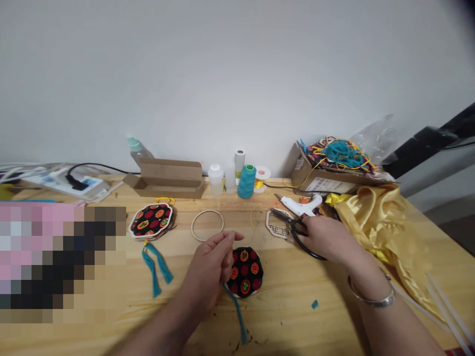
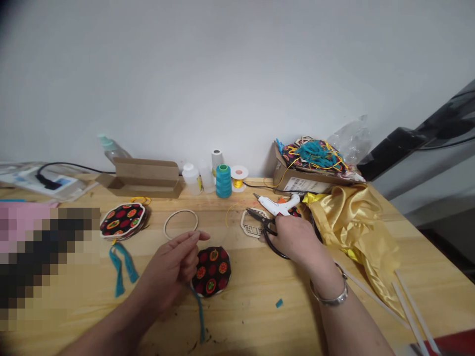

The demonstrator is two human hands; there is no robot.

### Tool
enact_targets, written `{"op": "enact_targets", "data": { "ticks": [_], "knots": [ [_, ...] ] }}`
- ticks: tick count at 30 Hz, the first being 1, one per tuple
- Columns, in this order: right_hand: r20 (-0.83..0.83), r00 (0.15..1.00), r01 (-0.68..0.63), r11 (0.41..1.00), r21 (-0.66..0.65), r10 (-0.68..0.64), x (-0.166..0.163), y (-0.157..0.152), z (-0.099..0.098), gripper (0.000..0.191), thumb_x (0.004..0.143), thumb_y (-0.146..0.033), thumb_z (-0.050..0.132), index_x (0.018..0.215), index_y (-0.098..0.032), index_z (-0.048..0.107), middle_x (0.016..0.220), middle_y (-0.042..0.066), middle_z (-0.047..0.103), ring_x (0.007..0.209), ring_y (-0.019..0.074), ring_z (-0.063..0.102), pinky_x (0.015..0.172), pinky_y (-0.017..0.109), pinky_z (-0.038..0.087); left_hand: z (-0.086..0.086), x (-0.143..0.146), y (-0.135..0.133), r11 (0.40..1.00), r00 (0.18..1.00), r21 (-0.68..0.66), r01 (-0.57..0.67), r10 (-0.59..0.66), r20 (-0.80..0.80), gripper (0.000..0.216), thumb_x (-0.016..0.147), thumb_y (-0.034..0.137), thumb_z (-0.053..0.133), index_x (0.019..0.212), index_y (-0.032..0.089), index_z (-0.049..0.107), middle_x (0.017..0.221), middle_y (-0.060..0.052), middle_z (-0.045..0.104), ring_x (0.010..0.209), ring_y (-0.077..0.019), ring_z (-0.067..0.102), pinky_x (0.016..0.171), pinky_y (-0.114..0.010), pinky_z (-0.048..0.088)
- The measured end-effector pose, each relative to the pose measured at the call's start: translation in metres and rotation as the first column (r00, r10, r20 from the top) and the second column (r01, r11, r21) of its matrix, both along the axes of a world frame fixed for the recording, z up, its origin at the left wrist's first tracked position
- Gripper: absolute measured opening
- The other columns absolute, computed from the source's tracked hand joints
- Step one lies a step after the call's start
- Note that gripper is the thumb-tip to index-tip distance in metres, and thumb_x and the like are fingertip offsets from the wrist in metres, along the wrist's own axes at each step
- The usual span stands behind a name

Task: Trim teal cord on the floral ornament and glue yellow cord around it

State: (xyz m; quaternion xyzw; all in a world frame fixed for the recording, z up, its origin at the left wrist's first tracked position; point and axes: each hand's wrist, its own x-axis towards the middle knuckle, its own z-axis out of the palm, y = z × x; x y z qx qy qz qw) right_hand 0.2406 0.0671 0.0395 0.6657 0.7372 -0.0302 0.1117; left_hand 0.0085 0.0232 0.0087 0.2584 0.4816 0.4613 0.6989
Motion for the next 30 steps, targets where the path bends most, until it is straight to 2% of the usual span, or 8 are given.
{"op": "enact_targets", "data": {
  "ticks": [9,12,14,17,19,24,26,30],
  "knots": [
    [0.007,1.0,-0.018,0.993,-0.115,0.018,-0.002,-0.005,0.004,0.03,0.077,-0.037,0.047,0.074,-0.013,0.066,0.075,0.015,0.067,0.068,0.0248,0.063,0.053,0.029,0.037,0.004,-0.003,0.0,0.997,0.984,-0.069,0.031,-0.018,0.178,0.047,0.081,0.053,0.041,0.095,0.013,0.06,0.045,0.01,0.021,0.041,-0.0048,0.01,0.038,-0.017,0.01],
    [0.0,1.0,0.008,1.0,-0.028,-0.008,-0.01,-0.011,0.014,0.03,0.077,-0.038,0.049,0.076,-0.013,0.067,0.077,0.016,0.067,0.07,0.0263,0.062,0.055,0.03,0.037,0.004,-0.002,-0.001,0.998,0.983,-0.042,0.04,-0.032,0.179,0.052,0.081,0.056,0.039,0.1,0.013,0.059,0.046,0.01,0.023,0.042,-0.0051,0.01,0.039,-0.017,0.009],
    [-0.166,0.985,-0.038,0.997,0.066,0.048,-0.023,-0.015,0.02,0.029,0.081,-0.037,0.047,0.078,-0.016,0.068,0.078,0.012,0.067,0.073,0.0234,0.061,0.059,0.03,0.038,0.004,-0.002,-0.001,0.998,0.981,-0.024,0.051,-0.046,0.186,0.055,0.081,0.058,0.037,0.104,0.013,0.059,0.046,0.009,0.024,0.042,-0.0054,0.011,0.039,-0.017,0.01],
    [-0.645,0.745,-0.184,0.982,0.044,0.169,-0.051,-0.019,0.018,0.029,0.085,-0.035,0.044,0.079,-0.021,0.068,0.072,0.002,0.066,0.068,0.0148,0.057,0.061,0.025,0.038,0.005,-0.001,-0.002,0.998,0.974,-0.004,0.069,-0.066,0.217,0.059,0.081,0.06,0.034,0.108,0.013,0.058,0.046,0.009,0.025,0.042,-0.0057,0.01,0.039,-0.017,0.011],
    [-0.846,0.529,-0.248,0.965,-0.088,0.058,-0.07,-0.02,0.008,0.023,0.081,-0.034,0.051,0.08,-0.019,0.068,0.071,0.001,0.065,0.064,0.0127,0.055,0.058,0.023,0.038,0.004,-0.001,-0.003,0.998,0.971,0.006,0.06,-0.06,0.231,0.06,0.08,0.06,0.035,0.11,0.014,0.058,0.047,0.008,0.027,0.043,-0.0059,0.012,0.039,-0.016,0.012],
    [-0.953,0.098,-0.252,0.919,-0.304,-0.288,-0.093,-0.02,-0.019,0.021,0.07,-0.033,0.064,0.08,-0.015,0.065,0.068,0.0,0.061,0.057,0.0097,0.051,0.054,0.021,0.037,0.003,0.001,-0.006,0.999,0.973,0.024,0.03,-0.034,0.228,0.06,0.079,0.059,0.042,0.116,0.014,0.056,0.055,0.005,0.036,0.045,-0.0057,0.021,0.04,-0.015,0.016],
    [-0.943,0.016,-0.251,0.912,-0.325,-0.332,-0.095,-0.021,-0.024,0.019,0.068,-0.033,0.066,0.074,-0.015,0.063,0.062,-0.002,0.057,0.053,0.008,0.047,0.051,0.02,0.036,0.002,0.001,-0.007,0.999,0.971,0.026,0.035,-0.04,0.238,0.06,0.078,0.059,0.044,0.115,0.013,0.057,0.06,0.003,0.04,0.046,-0.0051,0.023,0.04,-0.015,0.017],
    [-0.937,-0.013,-0.218,0.916,-0.337,-0.348,-0.096,-0.024,-0.027,0.016,0.067,-0.03,0.066,0.066,-0.015,0.062,0.056,-0.003,0.054,0.049,0.0069,0.044,0.048,0.02,0.035,0.0,0.002,-0.008,0.998,0.968,0.03,0.063,-0.068,0.242,0.06,0.077,0.06,0.044,0.115,0.016,0.057,0.067,0.0,0.045,0.046,-0.0044,0.024,0.041,-0.016,0.015]
  ]
}}
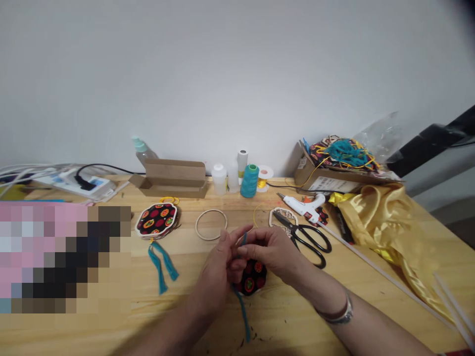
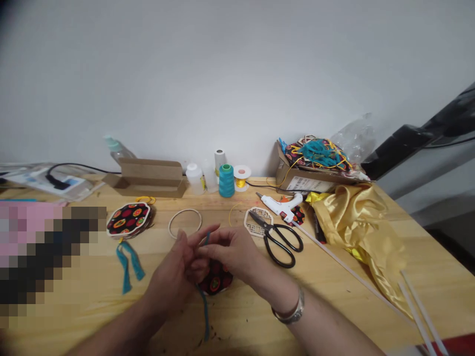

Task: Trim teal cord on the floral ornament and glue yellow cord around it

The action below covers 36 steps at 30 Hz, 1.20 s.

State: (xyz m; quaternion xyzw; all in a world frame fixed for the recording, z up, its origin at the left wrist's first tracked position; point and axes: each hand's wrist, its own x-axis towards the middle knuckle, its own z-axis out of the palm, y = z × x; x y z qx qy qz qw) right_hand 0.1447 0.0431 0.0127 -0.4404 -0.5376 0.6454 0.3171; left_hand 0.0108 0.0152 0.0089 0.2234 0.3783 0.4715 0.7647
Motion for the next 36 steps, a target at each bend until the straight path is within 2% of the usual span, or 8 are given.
{"op": "enact_targets", "data": {
  "ticks": [6,10,12,16,28,31,33,36],
  "knots": [
    [0.042,0.995,0.085,0.99,0.11,-0.09,0.001,0.002,0.006,0.015,0.067,-0.027,0.065,0.059,-0.014,0.062,0.055,-0.003,0.056,0.051,0.0076,0.045,0.05,0.02,0.037,0.001,0.001,0.001,0.999,0.999,0.012,0.051,-0.051,-0.002,0.059,0.078,0.06,0.041,0.113,0.015,0.058,0.052,0.006,0.032,0.044,-0.0062,0.019,0.041,-0.018,0.015],
    [0.1,0.98,0.152,0.972,0.18,-0.171,0.004,0.006,0.013,0.01,0.066,-0.024,0.065,0.062,-0.014,0.064,0.058,-0.002,0.059,0.054,0.0084,0.048,0.053,0.021,0.038,-0.001,0.002,0.001,0.997,0.996,0.019,0.072,-0.071,-0.062,0.042,0.083,0.048,0.042,0.11,0.018,0.056,0.051,0.008,0.028,0.044,-0.0059,0.018,0.042,-0.018,0.015],
    [0.127,0.971,0.169,0.959,0.226,-0.201,0.006,0.007,0.015,0.009,0.067,-0.023,0.065,0.064,-0.014,0.065,0.06,-0.001,0.061,0.056,0.0093,0.05,0.055,0.021,0.039,-0.002,0.002,0.001,0.996,0.992,0.035,0.083,-0.079,-0.095,0.031,0.084,0.043,0.044,0.098,0.018,0.058,0.052,0.008,0.029,0.045,-0.0058,0.019,0.042,-0.019,0.015],
    [0.165,0.963,0.145,0.924,0.355,-0.214,0.008,0.008,0.015,0.01,0.069,-0.022,0.064,0.062,-0.015,0.064,0.059,-0.001,0.061,0.058,0.0103,0.052,0.056,0.022,0.04,-0.002,0.003,0.0,0.993,0.985,0.034,0.116,-0.111,-0.129,0.022,0.082,0.038,0.051,0.077,0.017,0.052,0.053,0.008,0.029,0.045,-0.0053,0.02,0.042,-0.019,0.015],
    [0.279,0.922,0.066,0.82,0.569,-0.268,0.01,0.008,0.007,0.01,0.076,-0.017,0.059,0.066,-0.017,0.062,0.063,-0.001,0.057,0.063,0.0107,0.052,0.06,0.022,0.041,0.006,0.005,0.0,0.994,0.962,0.067,0.082,-0.062,-0.265,0.024,0.073,0.037,0.062,0.07,0.013,0.057,0.05,0.007,0.039,0.041,-0.0035,0.025,0.04,-0.019,0.017],
    [0.388,0.859,-0.023,0.733,0.68,-0.333,0.015,0.012,0.004,0.012,0.08,-0.017,0.055,0.071,-0.016,0.062,0.07,0.001,0.057,0.068,0.0123,0.051,0.064,0.024,0.04,0.005,0.002,0.003,0.999,0.976,0.048,-0.025,0.035,-0.217,0.023,0.071,0.036,0.064,0.069,0.013,0.058,0.049,0.008,0.039,0.04,-0.0025,0.026,0.04,-0.017,0.017],
    [0.523,0.769,-0.188,0.651,0.735,-0.369,0.019,0.015,0.002,0.014,0.083,-0.016,0.051,0.075,-0.016,0.062,0.076,0.004,0.057,0.076,0.0148,0.05,0.069,0.027,0.04,0.004,-0.001,0.006,0.991,0.978,0.033,-0.128,0.132,-0.161,0.022,0.07,0.033,0.066,0.069,0.014,0.057,0.046,0.009,0.035,0.039,-0.0023,0.024,0.039,-0.017,0.016],
    [0.706,0.615,-0.475,0.55,0.687,-0.351,0.022,0.017,0.0,0.013,0.083,-0.016,0.051,0.076,-0.016,0.062,0.081,0.006,0.058,0.081,0.0179,0.045,0.072,0.03,0.037,0.003,-0.004,0.009,0.975,0.97,0.01,-0.224,0.224,-0.09,0.02,0.068,0.029,0.067,0.07,0.013,0.056,0.046,0.01,0.032,0.039,-0.0021,0.023,0.038,-0.016,0.016]
  ]
}}
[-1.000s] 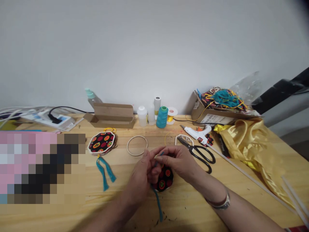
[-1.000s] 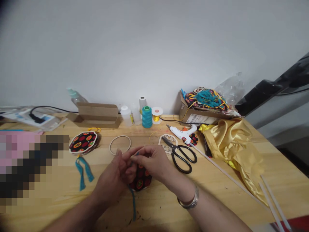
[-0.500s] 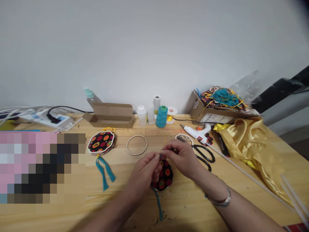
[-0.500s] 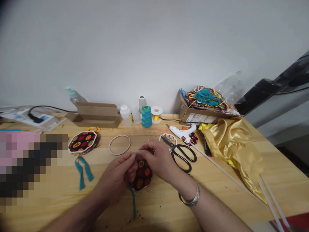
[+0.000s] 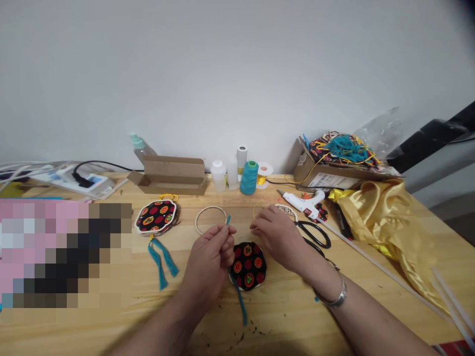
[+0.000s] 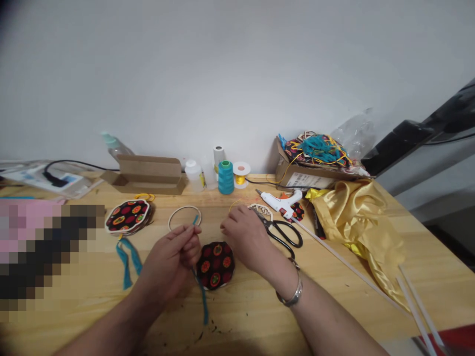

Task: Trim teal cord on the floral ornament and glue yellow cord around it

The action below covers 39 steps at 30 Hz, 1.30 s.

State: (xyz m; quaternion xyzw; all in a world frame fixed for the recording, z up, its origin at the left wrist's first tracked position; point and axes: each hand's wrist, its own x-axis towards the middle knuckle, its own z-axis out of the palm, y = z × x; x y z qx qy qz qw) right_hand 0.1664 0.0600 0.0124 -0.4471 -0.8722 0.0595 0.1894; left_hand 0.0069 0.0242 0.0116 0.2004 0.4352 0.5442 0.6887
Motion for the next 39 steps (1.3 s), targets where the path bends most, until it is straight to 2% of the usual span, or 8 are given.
{"op": "enact_targets", "data": {
  "ticks": [5,17,20,23,29,32,34,39],
  "knots": [
    [0.203,0.974,-0.103,0.995,0.012,0.098,-0.001,-0.001,-0.003,0.012,0.081,-0.012,0.053,0.073,-0.017,0.059,0.081,0.005,0.057,0.083,0.0187,0.042,0.07,0.031,0.033,0.0,-0.001,0.001,0.999,0.999,-0.011,-0.033,0.034,0.03,0.018,0.069,0.026,0.067,0.072,0.012,0.057,0.047,0.009,0.034,0.039,-0.0017,0.025,0.038,-0.016,0.017],
    [0.227,0.966,-0.123,0.992,-0.031,0.127,-0.004,0.0,-0.011,0.014,0.082,-0.006,0.047,0.076,-0.015,0.056,0.082,0.007,0.057,0.083,0.0188,0.044,0.074,0.031,0.036,0.001,0.001,0.002,0.999,1.0,-0.023,-0.027,0.027,0.01,0.019,0.067,0.027,0.069,0.071,0.011,0.059,0.049,0.007,0.043,0.039,-0.0015,0.028,0.038,-0.015,0.019],
    [0.15,0.987,-0.057,0.997,-0.049,0.063,-0.005,0.0,-0.013,0.013,0.082,-0.008,0.048,0.074,-0.015,0.056,0.077,0.006,0.057,0.081,0.0192,0.045,0.074,0.031,0.037,0.0,0.001,0.002,1.0,1.0,-0.009,-0.026,0.026,-0.009,0.018,0.068,0.026,0.069,0.073,0.01,0.06,0.053,0.004,0.049,0.04,-0.0008,0.028,0.038,-0.015,0.019],
    [-0.023,0.998,0.056,0.993,-0.103,-0.059,-0.006,0.0,-0.01,0.014,0.082,-0.009,0.048,0.072,-0.015,0.056,0.075,0.005,0.057,0.078,0.0188,0.046,0.071,0.03,0.037,0.0,0.001,0.001,1.0,1.0,0.002,-0.02,0.02,-0.024,0.017,0.069,0.026,0.068,0.073,0.01,0.062,0.058,0.001,0.055,0.04,-0.0004,0.029,0.039,-0.014,0.021],
    [-0.369,0.889,0.191,0.952,-0.239,-0.271,-0.007,-0.007,0.002,0.011,0.082,-0.012,0.048,0.072,-0.017,0.051,0.074,0.003,0.056,0.074,0.0166,0.048,0.067,0.029,0.038,0.002,0.002,0.0,1.0,0.998,-0.005,-0.018,0.017,-0.055,0.018,0.069,0.027,0.068,0.074,0.01,0.064,0.067,-0.005,0.065,0.041,-0.0004,0.033,0.04,-0.014,0.025],
    [-0.456,0.852,0.2,0.965,-0.169,-0.257,-0.011,-0.014,0.004,0.012,0.084,-0.015,0.046,0.072,-0.018,0.05,0.072,0.003,0.054,0.073,0.0165,0.047,0.066,0.029,0.037,0.001,0.002,-0.001,0.999,0.995,-0.038,0.033,-0.036,-0.097,0.02,0.071,0.029,0.066,0.075,0.009,0.065,0.075,-0.008,0.067,0.042,-0.0005,0.035,0.04,-0.015,0.024],
    [-0.458,0.867,0.182,0.98,-0.074,-0.196,-0.015,-0.019,0.006,0.013,0.084,-0.014,0.045,0.073,-0.018,0.049,0.073,0.003,0.053,0.075,0.0173,0.046,0.067,0.03,0.036,-0.001,0.002,-0.001,0.994,0.991,-0.059,0.089,-0.094,-0.094,0.021,0.072,0.029,0.064,0.076,0.008,0.066,0.07,-0.006,0.065,0.042,-0.0011,0.036,0.04,-0.015,0.022],
    [-0.309,0.951,0.042,0.994,0.1,-0.009,-0.024,-0.03,0.002,0.018,0.086,-0.01,0.04,0.072,-0.016,0.05,0.073,0.005,0.054,0.072,0.018,0.043,0.068,0.033,0.036,-0.004,0.002,-0.001,0.981,0.982,-0.035,0.189,-0.188,0.031,0.017,0.078,0.026,0.059,0.075,0.01,0.065,0.048,0.004,0.045,0.043,-0.0039,0.034,0.041,-0.017,0.022]
  ]
}}
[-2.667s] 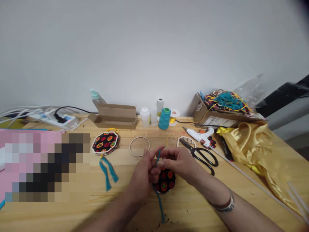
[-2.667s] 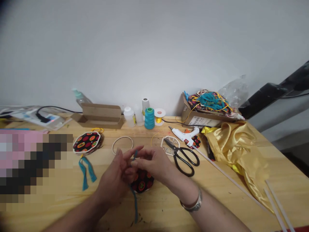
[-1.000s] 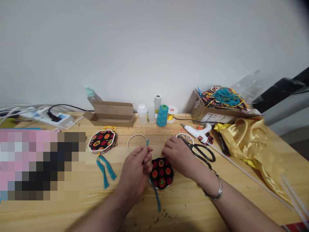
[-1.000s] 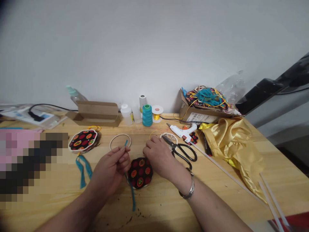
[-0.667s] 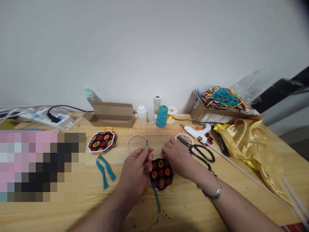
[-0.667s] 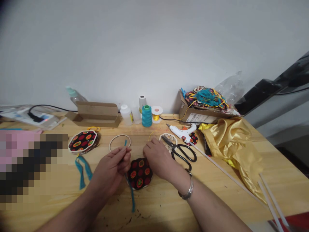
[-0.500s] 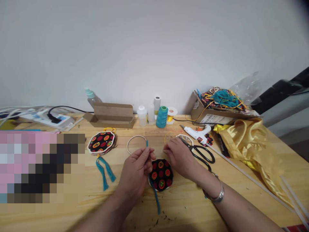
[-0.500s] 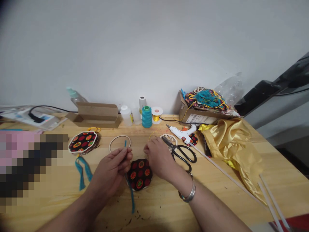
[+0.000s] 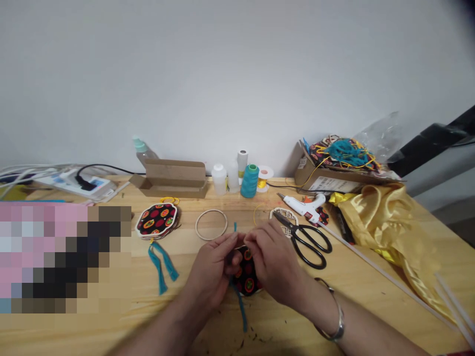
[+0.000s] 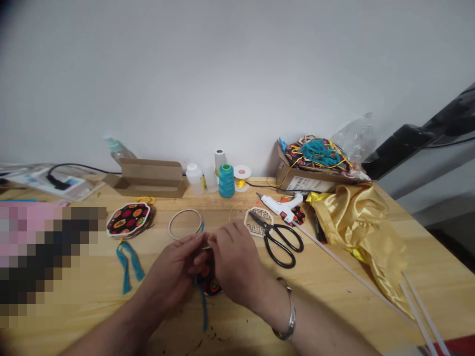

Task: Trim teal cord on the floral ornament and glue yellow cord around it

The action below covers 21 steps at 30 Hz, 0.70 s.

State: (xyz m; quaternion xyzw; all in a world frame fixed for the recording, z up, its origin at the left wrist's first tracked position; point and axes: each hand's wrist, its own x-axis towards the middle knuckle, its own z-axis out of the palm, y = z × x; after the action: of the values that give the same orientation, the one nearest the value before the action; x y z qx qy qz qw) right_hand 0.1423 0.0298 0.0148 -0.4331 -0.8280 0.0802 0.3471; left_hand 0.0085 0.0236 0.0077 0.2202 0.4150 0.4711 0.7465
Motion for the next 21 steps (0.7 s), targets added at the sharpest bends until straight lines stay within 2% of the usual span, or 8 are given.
{"op": "enact_targets", "data": {
  "ticks": [5,12,21],
  "knots": [
    [0.066,0.993,-0.101,0.994,0.035,0.098,-0.001,-0.003,-0.013,0.016,0.086,-0.01,0.039,0.076,-0.014,0.051,0.08,0.007,0.056,0.076,0.018,0.044,0.072,0.034,0.037,0.0,0.0,0.001,1.0,0.994,0.0,0.012,-0.012,0.106,0.017,0.079,0.024,0.058,0.082,0.009,0.065,0.055,0.004,0.043,0.044,-0.0029,0.03,0.041,-0.017,0.019],
    [0.071,0.992,-0.102,0.995,0.006,0.101,0.0,-0.002,-0.018,0.014,0.086,-0.011,0.042,0.077,-0.014,0.051,0.082,0.006,0.055,0.079,0.0183,0.044,0.074,0.034,0.037,-0.001,0.0,0.001,1.0,0.991,-0.011,0.009,-0.007,0.131,0.021,0.081,0.024,0.055,0.091,0.008,0.064,0.053,0.005,0.039,0.044,-0.0028,0.029,0.04,-0.016,0.018],
    [0.143,0.983,-0.112,0.994,-0.001,0.111,0.001,-0.003,-0.018,0.013,0.086,-0.012,0.042,0.079,-0.014,0.052,0.083,0.007,0.054,0.08,0.0192,0.043,0.074,0.035,0.036,0.0,0.0,0.002,1.0,0.993,-0.015,0.001,0.001,0.116,0.02,0.079,0.024,0.057,0.088,0.008,0.065,0.056,0.004,0.042,0.044,-0.0014,0.03,0.039,-0.014,0.017]
  ]
}}
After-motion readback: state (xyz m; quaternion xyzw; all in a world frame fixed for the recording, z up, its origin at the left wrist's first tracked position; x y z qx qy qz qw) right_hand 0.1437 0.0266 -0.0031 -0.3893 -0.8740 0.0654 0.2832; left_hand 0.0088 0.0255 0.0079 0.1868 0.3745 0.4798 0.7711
